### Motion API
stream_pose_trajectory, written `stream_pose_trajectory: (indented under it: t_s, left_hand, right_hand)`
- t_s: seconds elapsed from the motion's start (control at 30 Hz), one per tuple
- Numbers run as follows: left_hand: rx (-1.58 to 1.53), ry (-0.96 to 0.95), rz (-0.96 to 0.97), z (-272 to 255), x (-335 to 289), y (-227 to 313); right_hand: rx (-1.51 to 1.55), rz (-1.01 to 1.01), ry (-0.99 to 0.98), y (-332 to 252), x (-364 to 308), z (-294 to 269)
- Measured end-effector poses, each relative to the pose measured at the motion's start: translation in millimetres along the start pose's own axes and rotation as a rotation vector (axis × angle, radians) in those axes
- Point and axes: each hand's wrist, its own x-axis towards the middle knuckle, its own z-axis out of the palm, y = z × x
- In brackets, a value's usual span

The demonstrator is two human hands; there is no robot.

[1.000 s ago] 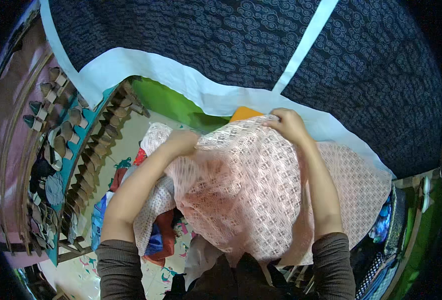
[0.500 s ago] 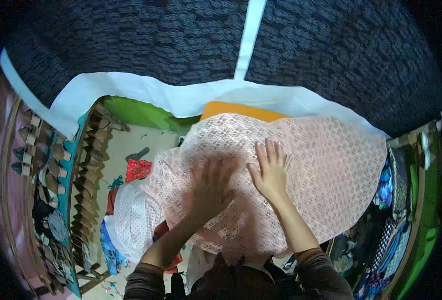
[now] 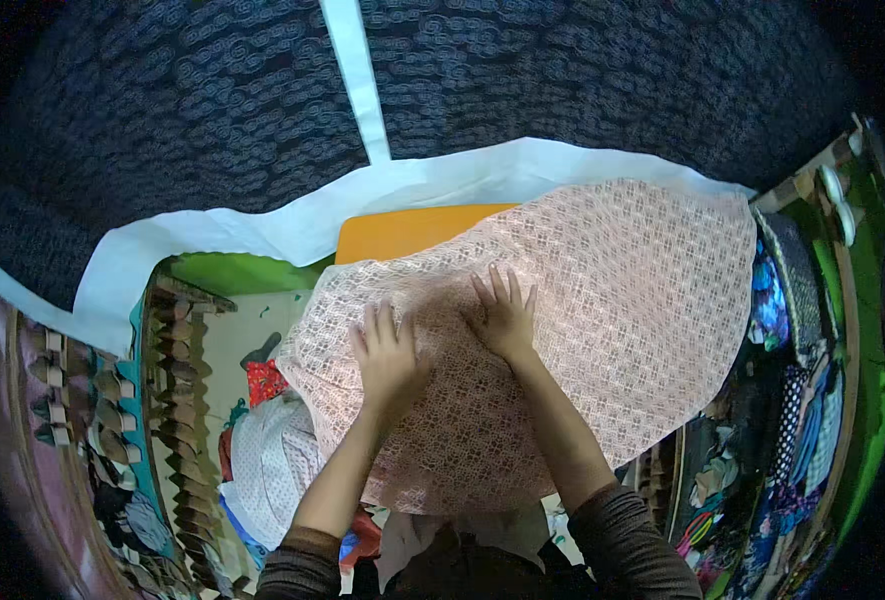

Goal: Folding various pink garments on a small table and placing them on a shelf.

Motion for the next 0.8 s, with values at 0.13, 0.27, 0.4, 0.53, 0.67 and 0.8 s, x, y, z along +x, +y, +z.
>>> stream_pose_trajectory:
  t_s: [0.13,0.27,0.4,0.53,0.67,0.8]
  left_hand:
    - [-0.042,0.361,0.207,-36,83,12]
    - [-0.001,-0.242,0.015,-25,147,17]
    - [0.061,-0.150,0.056,15,143,14]
    - [0.077,0.020,0.125,33,149,-30]
    - [0.078,-0.107,0.111,31,156,-10]
    - [0.068,-0.136,0.202,28,160,-1]
  right_hand:
    - [0.051,-0.054,0.091,-11,4,16]
    - [0.180,-0.111,0.186,6,1,10]
    - [0.209,-0.157,0.173,30,-35,0]
    - [0.054,-0.103,-0.132,30,-111,-39]
    - [0.144,0.365,-0.188,56,-193,-89]
    - [-0.001,0.928,0.352,68,-282,-46]
